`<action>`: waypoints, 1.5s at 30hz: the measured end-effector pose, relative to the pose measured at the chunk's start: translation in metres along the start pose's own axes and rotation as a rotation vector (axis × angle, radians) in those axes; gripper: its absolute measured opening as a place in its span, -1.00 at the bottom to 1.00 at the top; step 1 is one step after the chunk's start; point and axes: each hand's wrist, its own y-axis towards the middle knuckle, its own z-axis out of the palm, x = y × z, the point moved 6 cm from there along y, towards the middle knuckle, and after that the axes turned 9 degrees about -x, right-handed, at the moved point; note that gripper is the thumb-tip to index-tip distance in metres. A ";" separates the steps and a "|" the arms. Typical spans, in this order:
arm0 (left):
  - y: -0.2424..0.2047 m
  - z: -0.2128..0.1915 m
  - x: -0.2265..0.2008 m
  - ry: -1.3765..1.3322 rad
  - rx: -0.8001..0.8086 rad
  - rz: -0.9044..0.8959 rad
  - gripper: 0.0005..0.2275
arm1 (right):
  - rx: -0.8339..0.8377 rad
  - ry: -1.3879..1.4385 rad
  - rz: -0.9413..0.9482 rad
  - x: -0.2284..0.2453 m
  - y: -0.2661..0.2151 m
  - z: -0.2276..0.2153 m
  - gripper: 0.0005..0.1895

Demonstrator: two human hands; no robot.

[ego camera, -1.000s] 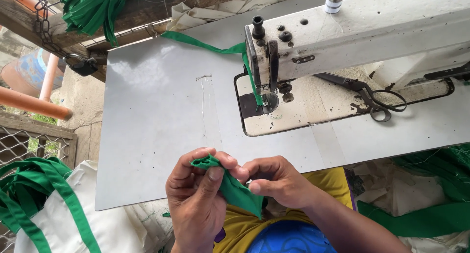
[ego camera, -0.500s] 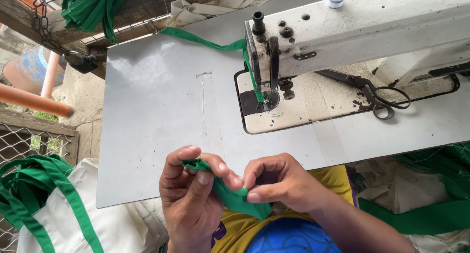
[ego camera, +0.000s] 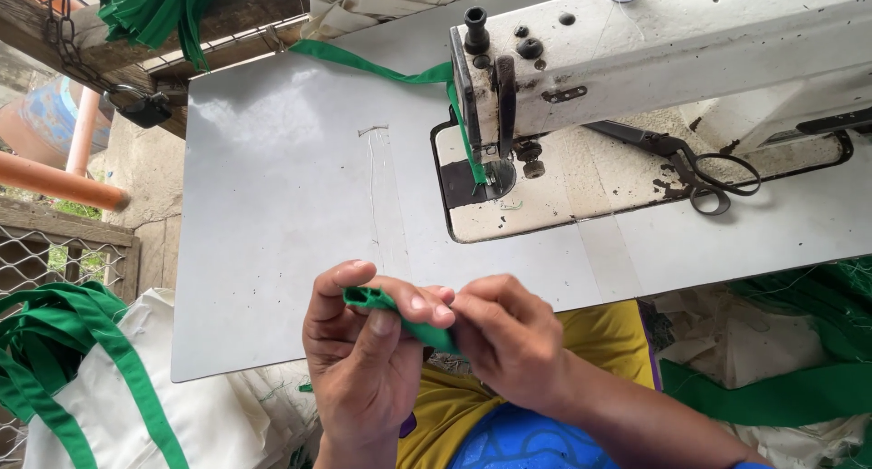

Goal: Folding and sewing green fabric strips using an industrial sewing machine to create straps.

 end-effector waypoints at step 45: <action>0.047 -0.057 0.046 0.825 0.007 -0.600 -0.86 | 0.180 0.483 1.367 -0.087 -0.093 -0.011 -0.83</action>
